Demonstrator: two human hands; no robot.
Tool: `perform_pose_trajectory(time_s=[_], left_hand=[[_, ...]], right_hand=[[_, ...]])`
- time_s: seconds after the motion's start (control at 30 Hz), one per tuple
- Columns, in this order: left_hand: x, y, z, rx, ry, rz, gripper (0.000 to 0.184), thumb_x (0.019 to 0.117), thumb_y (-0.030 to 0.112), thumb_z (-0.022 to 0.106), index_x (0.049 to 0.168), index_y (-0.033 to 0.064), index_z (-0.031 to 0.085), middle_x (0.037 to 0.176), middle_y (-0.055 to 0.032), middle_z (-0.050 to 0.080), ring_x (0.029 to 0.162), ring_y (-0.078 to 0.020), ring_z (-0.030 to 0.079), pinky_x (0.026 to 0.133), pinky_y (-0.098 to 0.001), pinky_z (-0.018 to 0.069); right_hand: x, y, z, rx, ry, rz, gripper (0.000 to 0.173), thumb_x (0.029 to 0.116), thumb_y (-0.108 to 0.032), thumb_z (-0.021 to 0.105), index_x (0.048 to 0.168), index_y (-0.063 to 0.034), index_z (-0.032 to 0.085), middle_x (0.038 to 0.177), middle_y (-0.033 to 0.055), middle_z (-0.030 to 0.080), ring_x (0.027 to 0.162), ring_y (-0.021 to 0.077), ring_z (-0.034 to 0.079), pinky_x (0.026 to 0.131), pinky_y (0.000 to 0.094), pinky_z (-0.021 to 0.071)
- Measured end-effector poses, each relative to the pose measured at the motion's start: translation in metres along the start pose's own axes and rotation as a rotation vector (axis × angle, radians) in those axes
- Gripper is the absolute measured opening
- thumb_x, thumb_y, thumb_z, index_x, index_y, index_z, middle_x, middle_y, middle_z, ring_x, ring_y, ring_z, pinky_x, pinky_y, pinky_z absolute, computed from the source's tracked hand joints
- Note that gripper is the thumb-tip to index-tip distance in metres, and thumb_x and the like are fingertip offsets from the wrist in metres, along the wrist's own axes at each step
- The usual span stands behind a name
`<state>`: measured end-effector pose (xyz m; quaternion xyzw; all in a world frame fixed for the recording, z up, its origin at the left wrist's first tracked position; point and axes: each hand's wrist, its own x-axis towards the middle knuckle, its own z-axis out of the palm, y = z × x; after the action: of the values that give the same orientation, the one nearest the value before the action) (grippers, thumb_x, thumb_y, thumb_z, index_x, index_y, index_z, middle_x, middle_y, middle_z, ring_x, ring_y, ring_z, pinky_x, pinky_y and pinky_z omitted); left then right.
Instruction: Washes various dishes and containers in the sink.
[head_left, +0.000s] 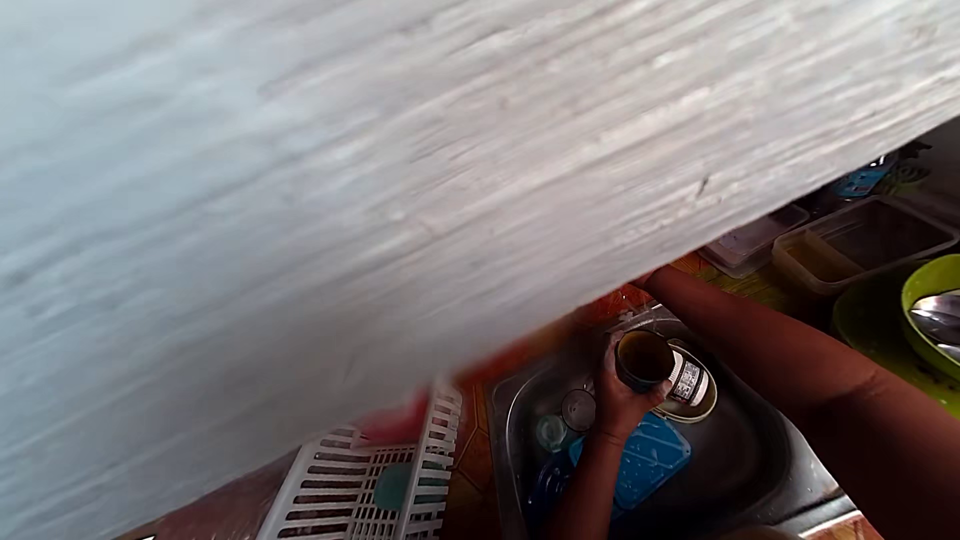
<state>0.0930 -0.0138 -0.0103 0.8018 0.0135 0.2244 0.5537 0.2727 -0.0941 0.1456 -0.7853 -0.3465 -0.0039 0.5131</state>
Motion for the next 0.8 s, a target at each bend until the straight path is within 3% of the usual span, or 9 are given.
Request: perform_pose_trajectory(time_s=[0.1, 0.2, 0.27, 0.33, 0.4, 0.47, 0.6, 0.67, 0.8], left_hand=[[-0.003, -0.002, -0.008, 0.000, 0.034, -0.035, 0.108, 0.0617, 0.043, 0.093, 0.141, -0.0142, 0.046, 0.145, -0.0299, 0.050, 0.136, -0.0263, 0.051, 0.114, -0.0342, 0.0424], [-0.006, 0.005, -0.010, -0.099, 0.064, -0.044, 0.110, 0.0613, 0.040, 0.094, 0.143, -0.0142, 0.043, 0.147, -0.0296, 0.047, 0.137, -0.0241, 0.050, 0.113, -0.0327, 0.0435], [-0.010, 0.015, -0.010, -0.157, 0.066, 0.016, 0.113, 0.0620, 0.046, 0.094, 0.142, -0.0152, 0.042, 0.145, -0.0292, 0.048, 0.136, -0.0221, 0.050, 0.113, -0.0324, 0.0445], [-0.013, 0.014, -0.013, -0.137, 0.079, 0.044, 0.115, 0.0631, 0.051, 0.093, 0.142, -0.0157, 0.042, 0.144, -0.0292, 0.049, 0.135, -0.0222, 0.051, 0.112, -0.0329, 0.0453], [-0.019, 0.007, -0.020, -0.097, 0.096, 0.002, 0.114, 0.0624, 0.051, 0.092, 0.142, -0.0148, 0.043, 0.145, -0.0292, 0.049, 0.135, -0.0238, 0.052, 0.112, -0.0340, 0.0459], [-0.021, 0.011, -0.024, -0.087, 0.081, 0.006, 0.113, 0.0607, 0.051, 0.093, 0.140, -0.0145, 0.045, 0.143, -0.0281, 0.051, 0.133, -0.0226, 0.053, 0.112, -0.0329, 0.0454], [-0.032, 0.009, -0.023, -0.067, 0.082, -0.018, 0.115, 0.0616, 0.053, 0.092, 0.141, -0.0155, 0.044, 0.144, -0.0294, 0.050, 0.134, -0.0227, 0.052, 0.112, -0.0323, 0.0445], [-0.035, 0.011, -0.022, -0.066, 0.070, -0.011, 0.113, 0.0621, 0.052, 0.092, 0.140, -0.0154, 0.045, 0.143, -0.0288, 0.051, 0.133, -0.0216, 0.053, 0.112, -0.0312, 0.0447], [-0.045, 0.016, -0.020, -0.035, 0.036, 0.060, 0.109, 0.0633, 0.048, 0.092, 0.138, -0.0164, 0.047, 0.142, -0.0302, 0.051, 0.134, -0.0232, 0.052, 0.112, -0.0313, 0.0433]], right_hand=[[-0.011, -0.001, -0.001, -0.062, 0.112, -0.012, 0.027, 0.0816, -0.001, 0.080, 0.104, 0.0121, 0.070, 0.105, 0.0302, 0.069, 0.102, 0.0427, 0.067, 0.093, 0.0563, 0.0515], [-0.010, 0.018, 0.007, 0.095, 0.165, 0.060, 0.021, 0.0865, 0.000, 0.075, 0.106, 0.0075, 0.072, 0.105, 0.0238, 0.068, 0.096, 0.0324, 0.066, 0.089, 0.0487, 0.0538], [-0.019, 0.031, 0.008, 0.249, 0.233, 0.098, 0.019, 0.0868, -0.004, 0.076, 0.105, 0.0019, 0.073, 0.105, 0.0182, 0.068, 0.093, 0.0253, 0.066, 0.085, 0.0449, 0.0555], [-0.042, 0.044, -0.001, 0.321, 0.257, 0.180, 0.026, 0.0881, -0.006, 0.078, 0.112, -0.0021, 0.071, 0.107, 0.0150, 0.070, 0.091, 0.0222, 0.068, 0.082, 0.0445, 0.0575], [-0.082, 0.062, -0.007, 0.286, 0.183, 0.245, 0.045, 0.0883, -0.003, 0.075, 0.131, -0.0034, 0.062, 0.116, 0.0171, 0.069, 0.098, 0.0256, 0.069, 0.087, 0.0478, 0.0587], [-0.124, 0.074, -0.010, 0.189, 0.012, 0.331, 0.062, 0.0871, -0.005, 0.073, 0.144, -0.0032, 0.050, 0.114, 0.0206, 0.068, 0.094, 0.0299, 0.069, 0.084, 0.0510, 0.0586], [-0.204, 0.073, 0.011, 0.054, -0.441, 0.469, 0.053, 0.0896, -0.008, 0.073, 0.140, -0.0033, 0.057, 0.106, 0.0234, 0.069, 0.092, 0.0377, 0.068, 0.088, 0.0589, 0.0538], [-0.224, 0.069, 0.026, 0.028, -0.602, 0.453, 0.049, 0.0908, -0.007, 0.071, 0.139, -0.0034, 0.060, 0.111, 0.0251, 0.069, 0.099, 0.0401, 0.067, 0.093, 0.0601, 0.0517], [-0.234, 0.072, 0.041, -0.006, -0.572, 0.402, 0.047, 0.0930, -0.005, 0.068, 0.138, 0.0017, 0.060, 0.132, 0.0286, 0.061, 0.119, 0.0421, 0.062, 0.107, 0.0547, 0.0466]])
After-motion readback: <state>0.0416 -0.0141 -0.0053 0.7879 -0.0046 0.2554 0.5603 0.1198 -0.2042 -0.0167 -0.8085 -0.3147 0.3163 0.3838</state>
